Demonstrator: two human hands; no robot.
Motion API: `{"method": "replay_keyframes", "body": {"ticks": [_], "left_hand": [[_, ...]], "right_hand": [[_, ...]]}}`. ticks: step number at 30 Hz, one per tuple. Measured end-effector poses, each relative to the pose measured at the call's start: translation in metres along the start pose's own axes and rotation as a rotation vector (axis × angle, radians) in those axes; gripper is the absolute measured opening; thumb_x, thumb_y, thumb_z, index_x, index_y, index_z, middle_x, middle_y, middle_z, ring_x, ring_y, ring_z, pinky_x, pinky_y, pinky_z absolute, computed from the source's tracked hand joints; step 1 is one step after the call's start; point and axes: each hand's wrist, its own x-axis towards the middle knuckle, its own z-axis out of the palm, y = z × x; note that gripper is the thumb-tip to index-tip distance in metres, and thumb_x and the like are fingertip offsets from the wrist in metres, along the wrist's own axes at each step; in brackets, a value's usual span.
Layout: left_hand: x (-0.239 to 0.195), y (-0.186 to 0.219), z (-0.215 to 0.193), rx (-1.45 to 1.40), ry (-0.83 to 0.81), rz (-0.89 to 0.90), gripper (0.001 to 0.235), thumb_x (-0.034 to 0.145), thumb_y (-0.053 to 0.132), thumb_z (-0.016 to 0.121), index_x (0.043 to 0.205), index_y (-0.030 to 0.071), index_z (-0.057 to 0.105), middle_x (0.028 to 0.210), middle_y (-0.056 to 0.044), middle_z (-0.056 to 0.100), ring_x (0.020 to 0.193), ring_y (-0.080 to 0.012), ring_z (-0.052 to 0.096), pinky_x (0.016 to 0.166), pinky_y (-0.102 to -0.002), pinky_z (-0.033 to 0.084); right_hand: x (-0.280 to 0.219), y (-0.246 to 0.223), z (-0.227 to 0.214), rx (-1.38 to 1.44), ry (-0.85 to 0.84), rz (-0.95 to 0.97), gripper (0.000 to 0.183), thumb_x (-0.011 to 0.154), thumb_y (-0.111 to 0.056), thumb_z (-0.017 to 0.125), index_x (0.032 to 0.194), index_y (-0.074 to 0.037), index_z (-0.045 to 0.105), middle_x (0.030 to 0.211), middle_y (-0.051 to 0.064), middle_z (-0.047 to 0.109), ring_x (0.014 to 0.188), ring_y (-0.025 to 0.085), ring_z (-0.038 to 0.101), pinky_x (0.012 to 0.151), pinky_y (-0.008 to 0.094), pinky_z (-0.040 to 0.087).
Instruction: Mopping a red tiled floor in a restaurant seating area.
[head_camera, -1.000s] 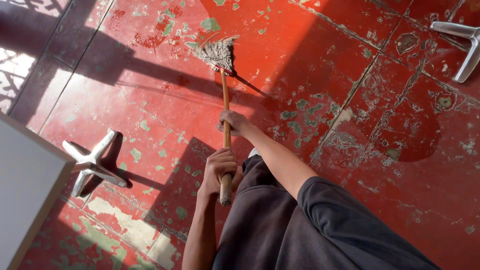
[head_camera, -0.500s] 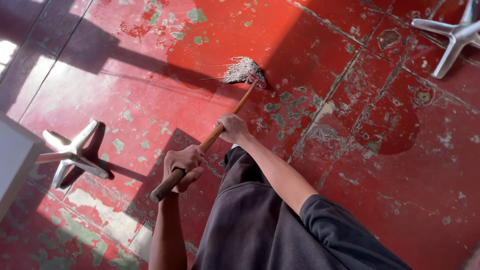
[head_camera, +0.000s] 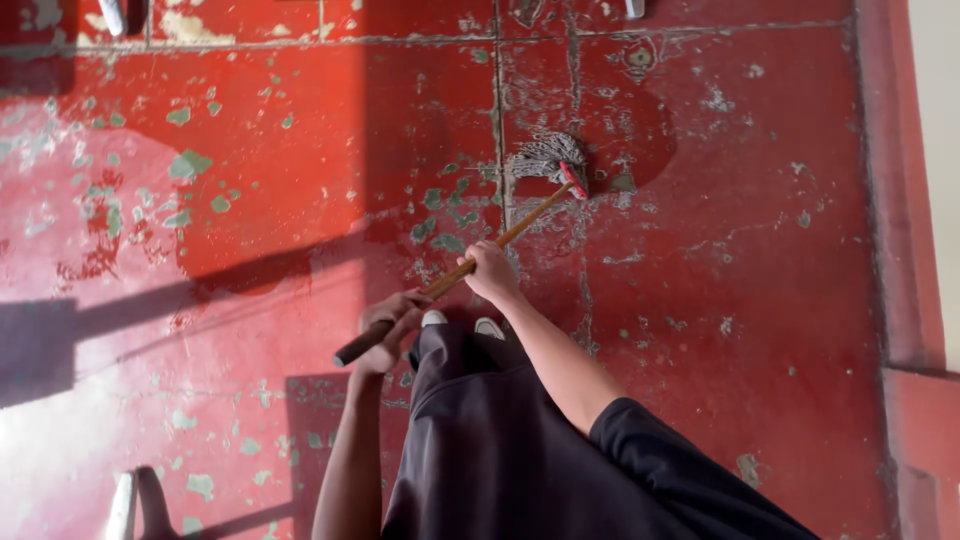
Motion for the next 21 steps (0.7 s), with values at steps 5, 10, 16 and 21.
{"method": "replay_keyframes", "body": {"ticks": [5, 10, 16, 21], "left_hand": [[0.011, -0.062, 0.044, 0.028, -0.15, -0.111, 0.013, 0.096, 0.0, 0.061, 0.085, -0.003, 0.066, 0.104, -0.015, 0.073, 0.123, -0.031, 0.065, 0.113, -0.047, 0.045], [0.052, -0.098, 0.077, 0.06, -0.316, -0.074, 0.017, 0.1, -0.001, 0.059, 0.085, -0.002, 0.066, 0.106, -0.015, 0.074, 0.118, -0.0293, 0.068, 0.123, -0.047, 0.035], [0.12, -0.125, 0.14, 0.077, -0.469, -0.041, 0.019, 0.102, 0.003, 0.062, 0.085, -0.003, 0.058, 0.124, -0.018, 0.068, 0.138, -0.0307, 0.053, 0.119, -0.046, 0.038], [0.164, -0.144, 0.209, 0.143, -0.519, 0.11, 0.012, 0.101, 0.002, 0.06, 0.092, -0.003, 0.065, 0.11, -0.017, 0.07, 0.115, -0.0291, 0.067, 0.125, -0.046, 0.037]], "right_hand": [[-0.02, 0.066, -0.025, -0.043, 0.015, 0.12, 0.028, 0.088, -0.027, 0.077, 0.104, -0.01, 0.061, 0.12, 0.012, 0.057, 0.116, 0.035, 0.06, 0.091, 0.048, 0.054], [-0.016, 0.042, -0.072, 0.029, -0.071, 0.469, 0.067, 0.082, -0.015, 0.077, 0.143, -0.019, 0.049, 0.163, 0.022, 0.023, 0.129, 0.041, 0.056, 0.091, 0.047, 0.06], [-0.015, 0.097, -0.095, 0.108, 0.087, 0.414, 0.075, 0.083, -0.009, 0.078, 0.149, -0.022, 0.044, 0.162, 0.024, 0.025, 0.129, 0.039, 0.057, 0.097, 0.044, 0.058], [-0.012, 0.13, -0.158, 0.214, 0.171, 0.317, 0.086, 0.08, -0.013, 0.083, 0.153, -0.022, 0.037, 0.16, 0.022, 0.03, 0.139, 0.039, 0.049, 0.103, 0.044, 0.053]]}}
